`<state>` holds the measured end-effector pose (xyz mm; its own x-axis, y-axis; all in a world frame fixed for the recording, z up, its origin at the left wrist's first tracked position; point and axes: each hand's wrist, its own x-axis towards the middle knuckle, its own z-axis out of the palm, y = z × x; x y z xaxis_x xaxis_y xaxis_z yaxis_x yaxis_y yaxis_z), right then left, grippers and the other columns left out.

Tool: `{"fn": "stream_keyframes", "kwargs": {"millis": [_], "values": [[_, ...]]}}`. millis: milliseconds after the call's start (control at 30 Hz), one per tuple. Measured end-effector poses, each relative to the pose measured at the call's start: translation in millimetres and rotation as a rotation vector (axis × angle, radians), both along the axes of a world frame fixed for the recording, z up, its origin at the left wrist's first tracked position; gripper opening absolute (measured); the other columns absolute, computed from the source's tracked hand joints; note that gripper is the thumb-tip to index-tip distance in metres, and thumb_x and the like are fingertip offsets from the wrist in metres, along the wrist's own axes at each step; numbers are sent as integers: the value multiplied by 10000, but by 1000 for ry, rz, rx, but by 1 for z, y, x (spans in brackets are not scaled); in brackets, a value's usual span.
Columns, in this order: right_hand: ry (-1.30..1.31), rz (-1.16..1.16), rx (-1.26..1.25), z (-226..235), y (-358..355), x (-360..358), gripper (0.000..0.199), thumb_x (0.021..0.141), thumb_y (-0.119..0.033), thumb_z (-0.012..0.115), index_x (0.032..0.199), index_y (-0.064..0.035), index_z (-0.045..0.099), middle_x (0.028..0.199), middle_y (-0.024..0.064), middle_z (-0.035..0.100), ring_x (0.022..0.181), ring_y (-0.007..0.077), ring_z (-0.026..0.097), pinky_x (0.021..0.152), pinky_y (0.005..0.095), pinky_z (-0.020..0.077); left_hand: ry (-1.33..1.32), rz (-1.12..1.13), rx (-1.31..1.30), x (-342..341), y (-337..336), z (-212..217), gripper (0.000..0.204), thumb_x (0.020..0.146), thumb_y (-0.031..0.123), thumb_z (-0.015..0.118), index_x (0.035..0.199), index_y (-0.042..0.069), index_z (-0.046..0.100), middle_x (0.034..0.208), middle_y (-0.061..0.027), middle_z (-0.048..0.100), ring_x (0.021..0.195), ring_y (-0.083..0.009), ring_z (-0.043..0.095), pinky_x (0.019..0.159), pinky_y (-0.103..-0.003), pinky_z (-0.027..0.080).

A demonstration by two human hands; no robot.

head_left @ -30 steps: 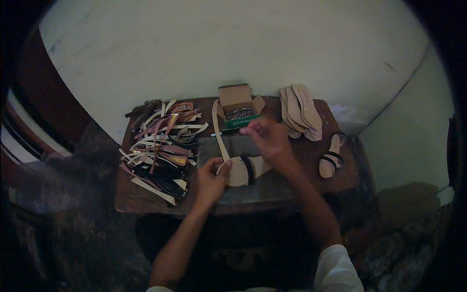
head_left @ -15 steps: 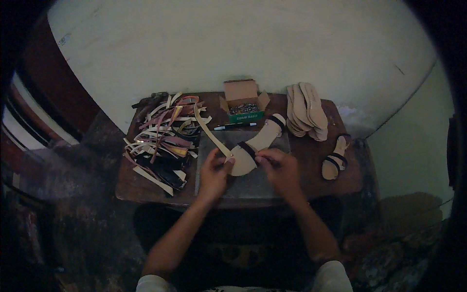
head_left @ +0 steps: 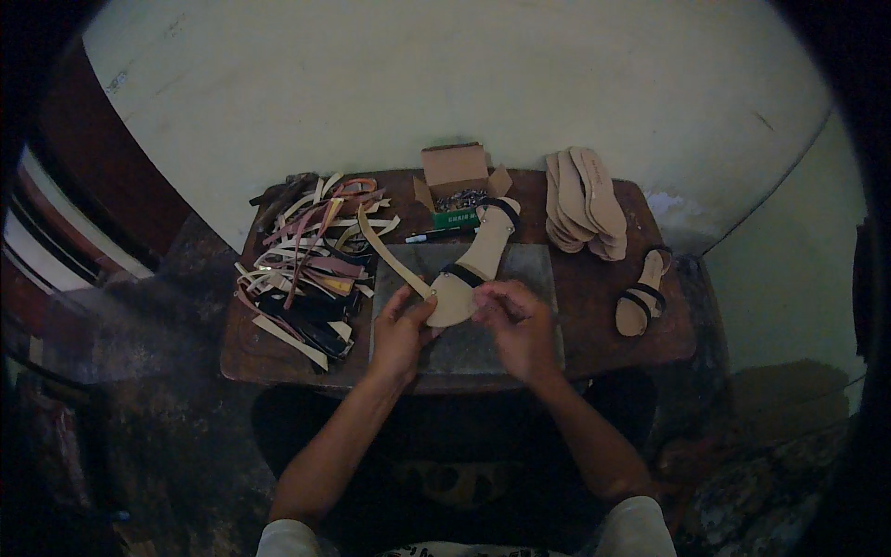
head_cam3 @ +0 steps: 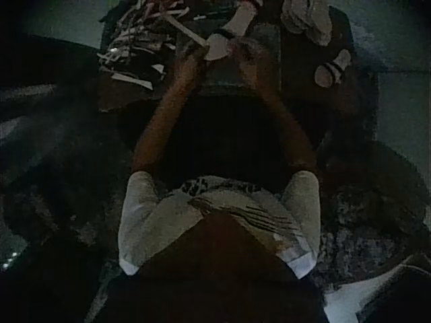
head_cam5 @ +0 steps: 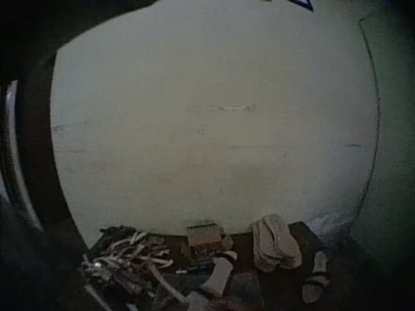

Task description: The person assembles a sandal by hand, attaching black straps to a beige sole. They pick up a strap, position it on the sole, and secure it with a small metal fastener. The process is repeated for multiple straps to complete the sandal.

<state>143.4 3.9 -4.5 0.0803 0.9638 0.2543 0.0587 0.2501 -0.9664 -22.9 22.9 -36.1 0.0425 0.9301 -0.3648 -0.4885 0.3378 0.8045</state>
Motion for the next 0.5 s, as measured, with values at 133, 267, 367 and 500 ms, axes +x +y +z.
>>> {"fn": "stream_keyframes", "kwargs": {"millis": [133, 267, 367, 500], "values": [[100, -99, -98, 9, 2, 4, 122, 949, -58, 598, 1002, 8, 685, 914, 88, 682, 816, 143, 668, 695, 270, 551, -42, 17, 6, 1, -3, 6, 515, 919, 97, 638, 1387, 55, 427, 1218, -118, 595, 1110, -233, 606, 894, -394, 529], [-47, -115, -163, 1, 7, 9, 150, 945, -43, 587, 1033, 32, 682, 891, 99, 698, 801, 138, 680, 699, 267, 552, -137, 74, 13, 4, -5, 10, 517, 925, 90, 634, 1387, 66, 404, 1242, -115, 576, 1140, -245, 592, 939, -418, 516], [-68, -115, -180, -9, 8, 10, 181, 937, -63, 604, 1052, 59, 673, 869, 106, 709, 774, 137, 686, 694, 271, 551, -176, 91, 18, 5, -5, 6, 503, 929, 89, 632, 1380, 83, 408, 1248, -111, 573, 1146, -243, 589, 962, -421, 507], [-43, -54, -191, -12, 9, 3, 221, 927, -116, 638, 1028, 77, 674, 843, 109, 711, 740, 134, 679, 670, 265, 547, -188, 68, 35, 2, -4, 3, 502, 935, 90, 627, 1387, 104, 411, 1239, -98, 587, 1132, -233, 602, 916, -395, 516]]}}
